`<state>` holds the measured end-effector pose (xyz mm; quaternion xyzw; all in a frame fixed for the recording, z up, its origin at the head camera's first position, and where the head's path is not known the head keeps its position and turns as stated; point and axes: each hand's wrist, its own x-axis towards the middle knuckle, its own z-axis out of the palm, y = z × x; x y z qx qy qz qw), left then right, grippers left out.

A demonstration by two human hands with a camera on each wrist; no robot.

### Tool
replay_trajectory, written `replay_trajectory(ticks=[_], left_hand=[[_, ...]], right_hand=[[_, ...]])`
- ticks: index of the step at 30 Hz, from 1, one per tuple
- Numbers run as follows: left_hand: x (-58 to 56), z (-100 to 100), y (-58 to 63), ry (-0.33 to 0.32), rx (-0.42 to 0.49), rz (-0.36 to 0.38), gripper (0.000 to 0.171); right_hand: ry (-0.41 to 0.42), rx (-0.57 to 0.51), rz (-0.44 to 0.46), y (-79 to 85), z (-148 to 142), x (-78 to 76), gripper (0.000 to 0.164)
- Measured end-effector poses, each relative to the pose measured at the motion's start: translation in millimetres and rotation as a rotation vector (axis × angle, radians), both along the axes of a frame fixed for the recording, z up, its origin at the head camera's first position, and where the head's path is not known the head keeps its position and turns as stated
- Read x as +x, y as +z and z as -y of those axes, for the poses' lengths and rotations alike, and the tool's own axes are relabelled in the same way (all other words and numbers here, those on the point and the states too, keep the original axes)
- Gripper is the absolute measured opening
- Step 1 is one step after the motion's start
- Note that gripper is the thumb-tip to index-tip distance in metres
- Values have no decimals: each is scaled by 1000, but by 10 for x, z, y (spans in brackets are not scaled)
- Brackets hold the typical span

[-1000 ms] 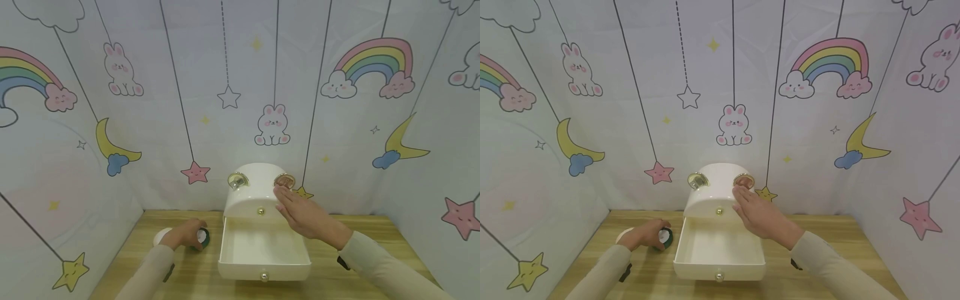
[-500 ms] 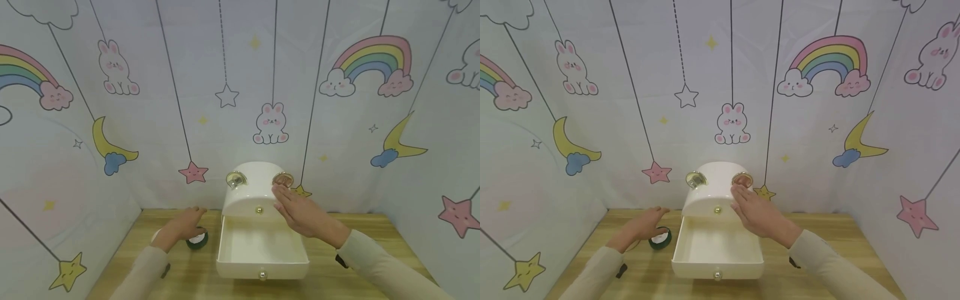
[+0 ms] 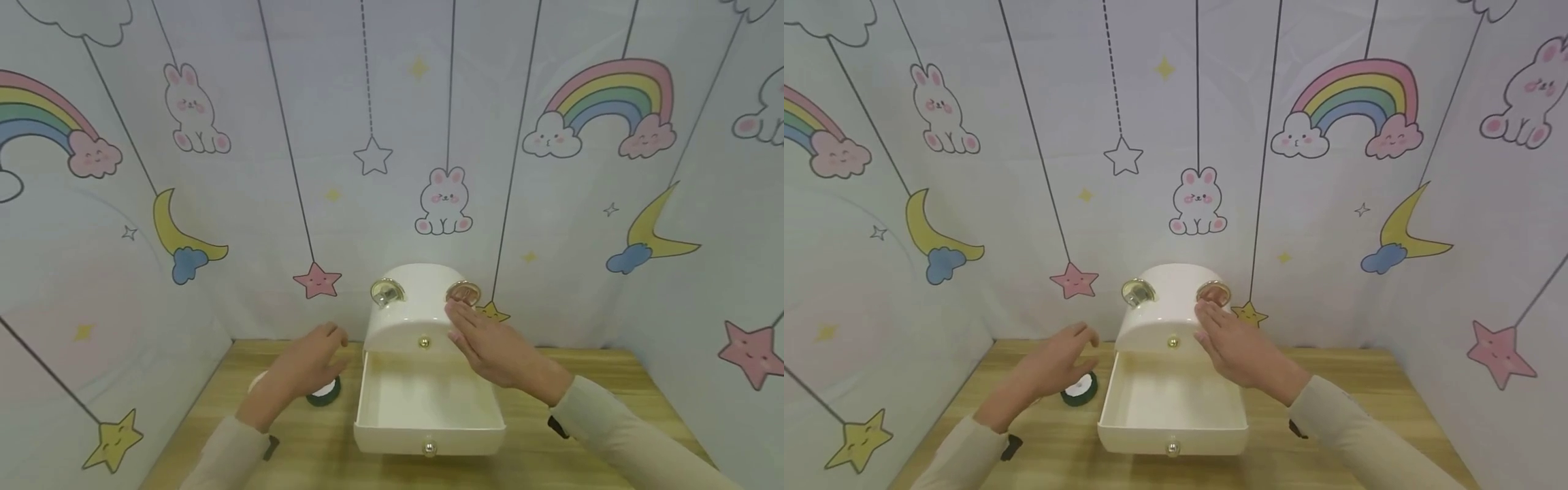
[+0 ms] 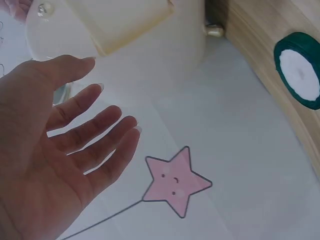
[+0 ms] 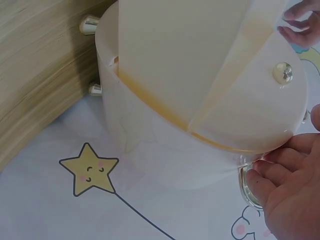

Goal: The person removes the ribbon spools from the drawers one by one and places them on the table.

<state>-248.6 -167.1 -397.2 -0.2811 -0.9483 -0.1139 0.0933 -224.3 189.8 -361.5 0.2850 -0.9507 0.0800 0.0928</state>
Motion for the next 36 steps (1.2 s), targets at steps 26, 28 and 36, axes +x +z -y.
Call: replay_trajectory(ticks=[26,28,36], left_hand=[[731,-712,338,-337,-15,-480,19],[796,-768,320,-353,-37,-527,20],[1000,-909,163,-396,-150,-737,21]], right_hand=[[-8,-32,-24,-8,33,42,57],[-6,-32,-22,-9,36,42,57],[-2,-26,-50,-31,49,44,57]])
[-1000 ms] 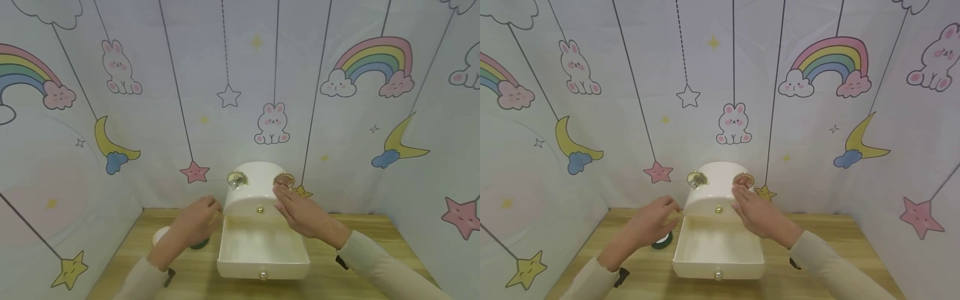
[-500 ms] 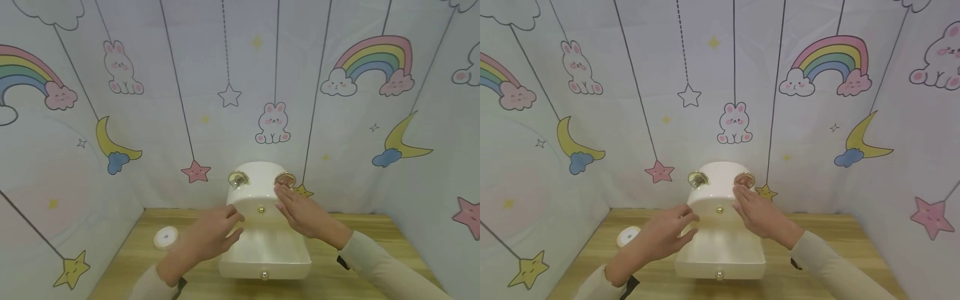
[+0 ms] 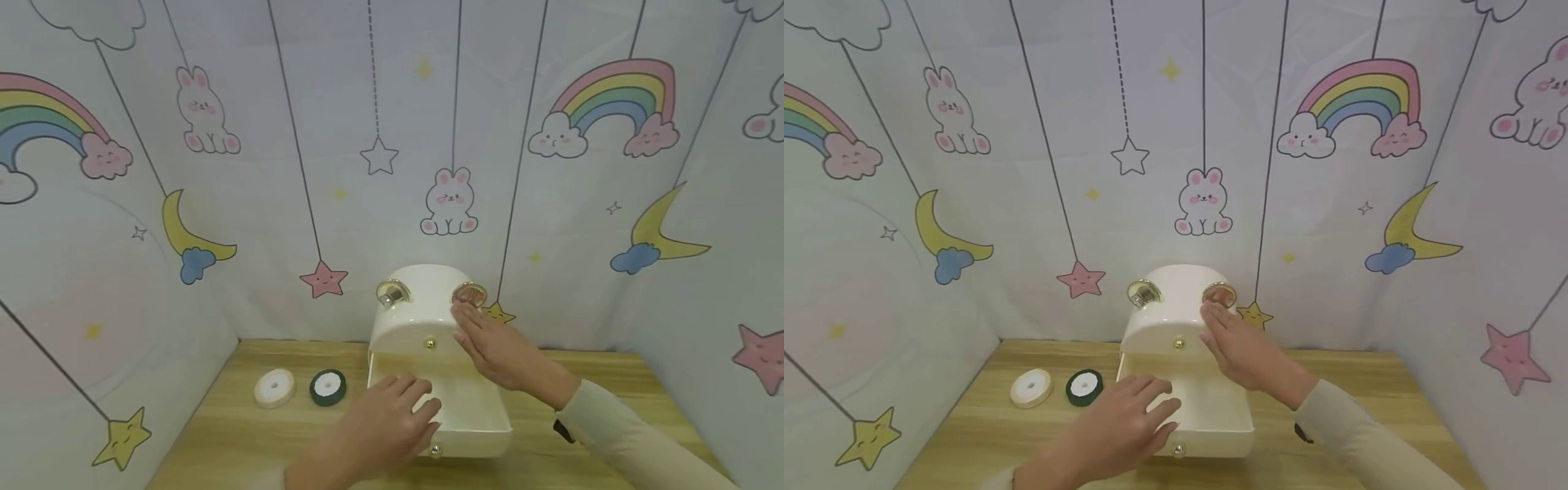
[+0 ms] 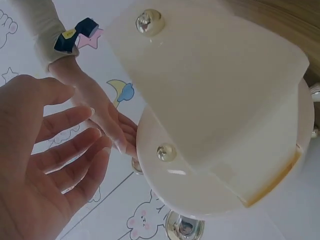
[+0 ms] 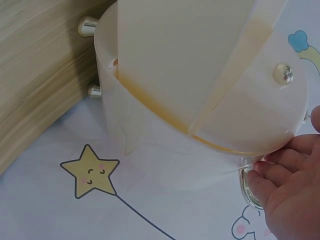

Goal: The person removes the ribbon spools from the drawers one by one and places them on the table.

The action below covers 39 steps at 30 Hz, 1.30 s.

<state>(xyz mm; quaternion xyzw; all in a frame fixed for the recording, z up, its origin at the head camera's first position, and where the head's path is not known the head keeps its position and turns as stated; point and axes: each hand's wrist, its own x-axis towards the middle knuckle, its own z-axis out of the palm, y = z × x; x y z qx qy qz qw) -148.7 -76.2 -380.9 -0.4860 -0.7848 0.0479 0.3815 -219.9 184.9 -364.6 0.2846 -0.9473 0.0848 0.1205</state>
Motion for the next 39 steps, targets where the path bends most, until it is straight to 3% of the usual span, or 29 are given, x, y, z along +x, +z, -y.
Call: replay_trajectory(ticks=[7,11,14,19,23,25,28,35,39], left_hand=[[89,-82,-136,-44,3,-51,21],[106,-148,-245,-84,51,-177,15],[141,-177,-340,-87,70,-235,24],[247,-180,-489,-43,2,-134,39],[292,-200,-617,0,-39,-151,46],[295,-213,-683,7,-46,-183,46],[287,-233,-770,2,-41,-172,44],[278,-231,-864,14,-64,-50,46],[238,-240,-913,21,-52,-80,50]], right_hand=[[7,-9,-2,-21,-11,-10,57],[7,-20,3,-20,-18,-10,57],[5,-16,5,-23,-23,-15,57],[2,-5,-1,-35,-28,-30,57],[1,0,-2,-46,-36,-35,58],[2,2,-3,-46,-38,-35,58],[4,5,-9,-41,-37,-31,58],[12,37,-45,-44,-31,-24,57],[7,41,-45,-32,-27,-22,57]])
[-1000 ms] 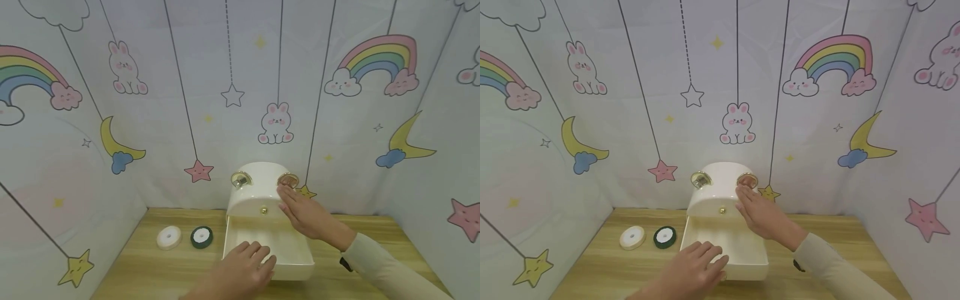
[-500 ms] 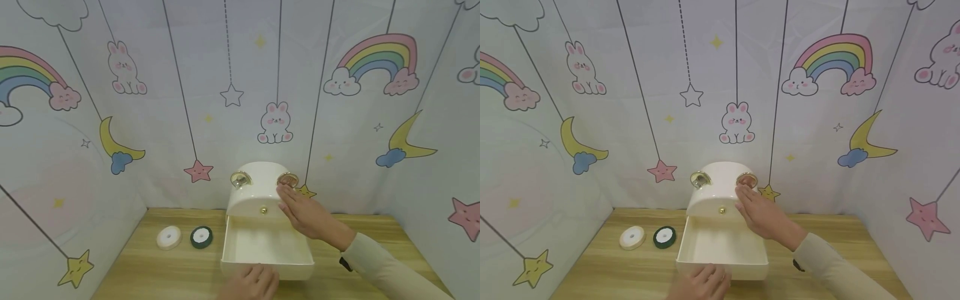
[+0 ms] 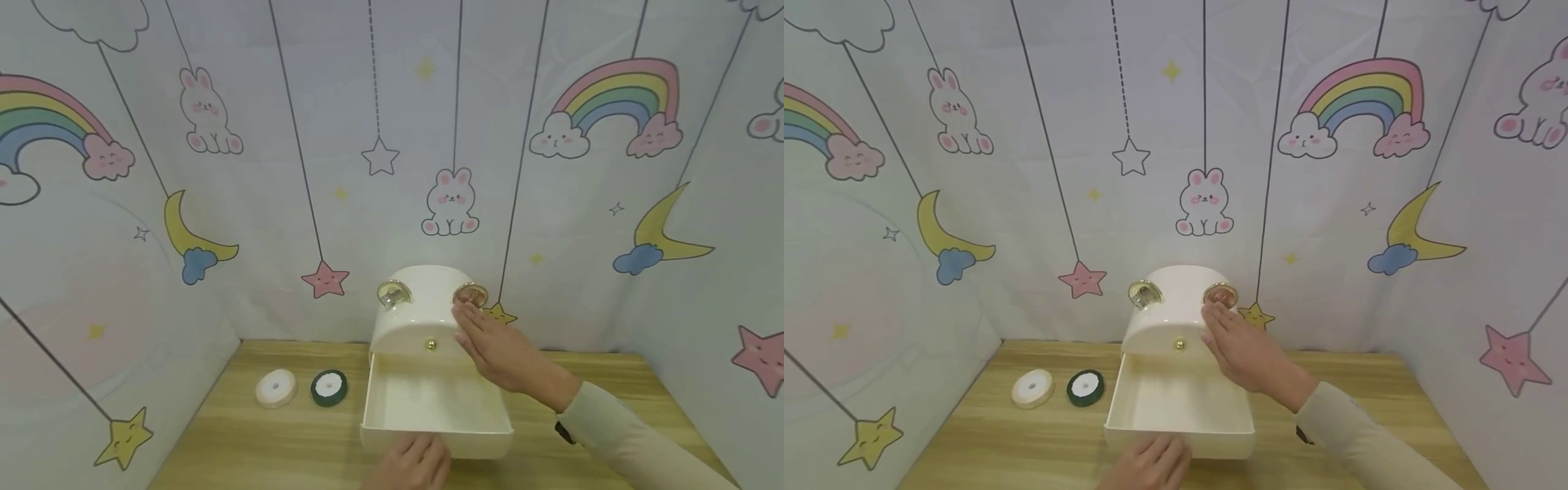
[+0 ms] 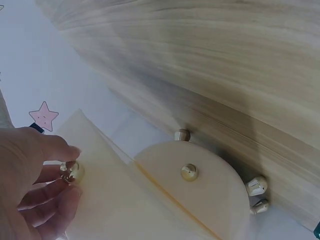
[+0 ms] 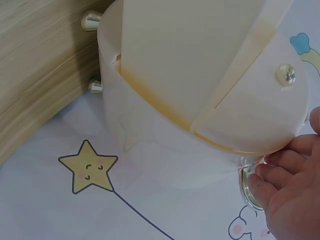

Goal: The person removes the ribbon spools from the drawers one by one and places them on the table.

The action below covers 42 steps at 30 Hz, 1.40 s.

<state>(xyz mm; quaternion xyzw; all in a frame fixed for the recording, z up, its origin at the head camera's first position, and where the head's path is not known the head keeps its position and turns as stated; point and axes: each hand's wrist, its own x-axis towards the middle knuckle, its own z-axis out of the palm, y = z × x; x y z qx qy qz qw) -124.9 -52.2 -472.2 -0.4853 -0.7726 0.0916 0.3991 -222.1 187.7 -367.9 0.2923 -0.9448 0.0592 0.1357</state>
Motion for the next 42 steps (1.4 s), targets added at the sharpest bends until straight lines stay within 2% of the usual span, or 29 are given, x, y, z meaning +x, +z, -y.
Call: replay_trajectory(ticks=[3,8,12,15,18,25,29,34,37,42], left_hand=[[-17,-8,-3,2,-16,-10,47],[-23,-14,2,-5,-31,27,36],[-17,-20,6,-6,-29,24,38],[-18,-24,10,-6,-22,7,45],[-42,-27,1,-14,-6,-38,50],[-195,-26,-55,-47,58,-224,41],[-264,-50,-57,-39,71,-272,43],[-299,-96,-26,27,59,-245,45],[-325,-119,-6,64,61,-194,45],[-453,-157,13,99,74,-159,48]], right_hand=[[-1,-3,4,15,5,1,58],[1,-6,3,23,11,-2,57],[-2,-12,6,16,12,-4,57],[-4,-16,11,15,17,-12,57],[-2,-16,14,15,23,-19,58],[-6,-26,21,10,21,-8,57],[2,-32,29,7,19,-4,57],[6,-36,19,15,18,-12,56],[4,-34,17,16,16,-9,56],[8,-38,6,22,9,-4,55]])
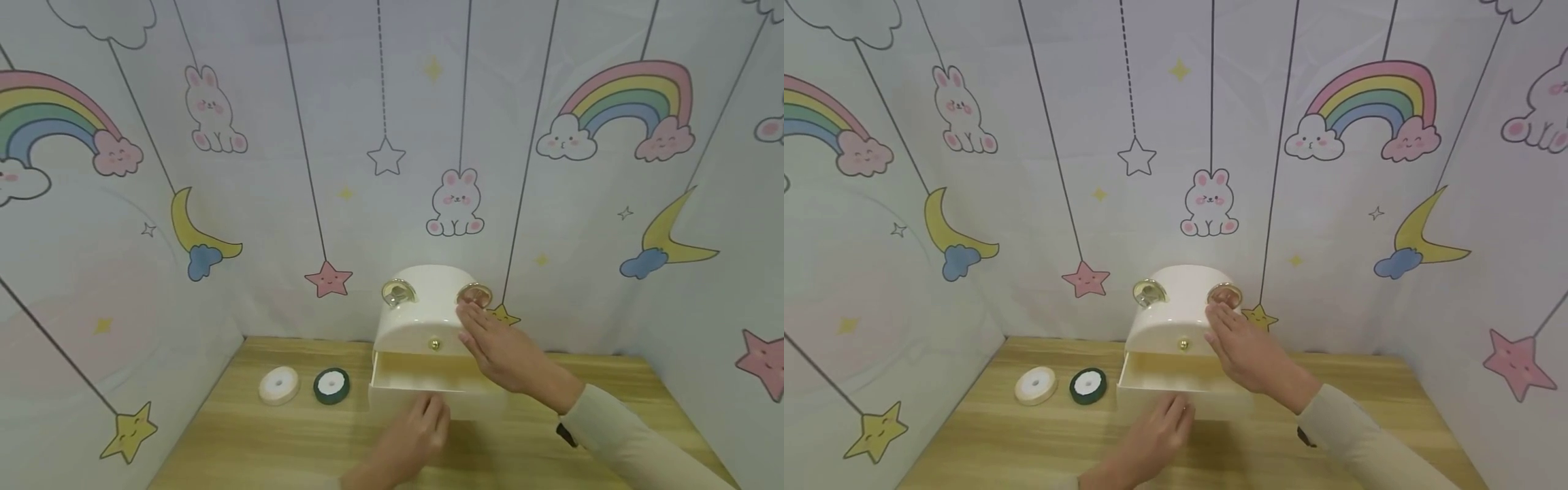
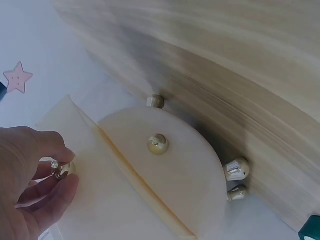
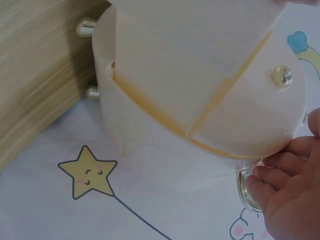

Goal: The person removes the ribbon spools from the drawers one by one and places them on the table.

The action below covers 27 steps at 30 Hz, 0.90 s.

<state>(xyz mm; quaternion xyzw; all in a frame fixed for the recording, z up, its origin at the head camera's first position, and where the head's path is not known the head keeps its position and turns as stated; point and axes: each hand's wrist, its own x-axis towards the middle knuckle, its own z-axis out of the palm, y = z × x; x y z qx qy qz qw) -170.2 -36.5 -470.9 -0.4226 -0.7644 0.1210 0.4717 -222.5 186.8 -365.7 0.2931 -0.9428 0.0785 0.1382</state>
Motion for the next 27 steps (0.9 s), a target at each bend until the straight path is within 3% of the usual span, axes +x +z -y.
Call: replay_trajectory(ticks=[12,14,16,20,27], left_hand=[[-327,-38,-39,37,41,62,59],[-371,-41,-32,46,39,84,45],[-414,-41,-34,50,38,96,45],[-482,-45,-42,55,48,106,22],[-556,-63,-45,56,71,113,22]], right_hand=[[2,-1,-6,-23,-5,-31,56],[-3,5,-8,-22,-7,-28,56],[-6,8,-6,-23,-8,-22,56],[-6,9,-2,-21,-4,-15,57],[-6,9,0,6,8,4,56]])
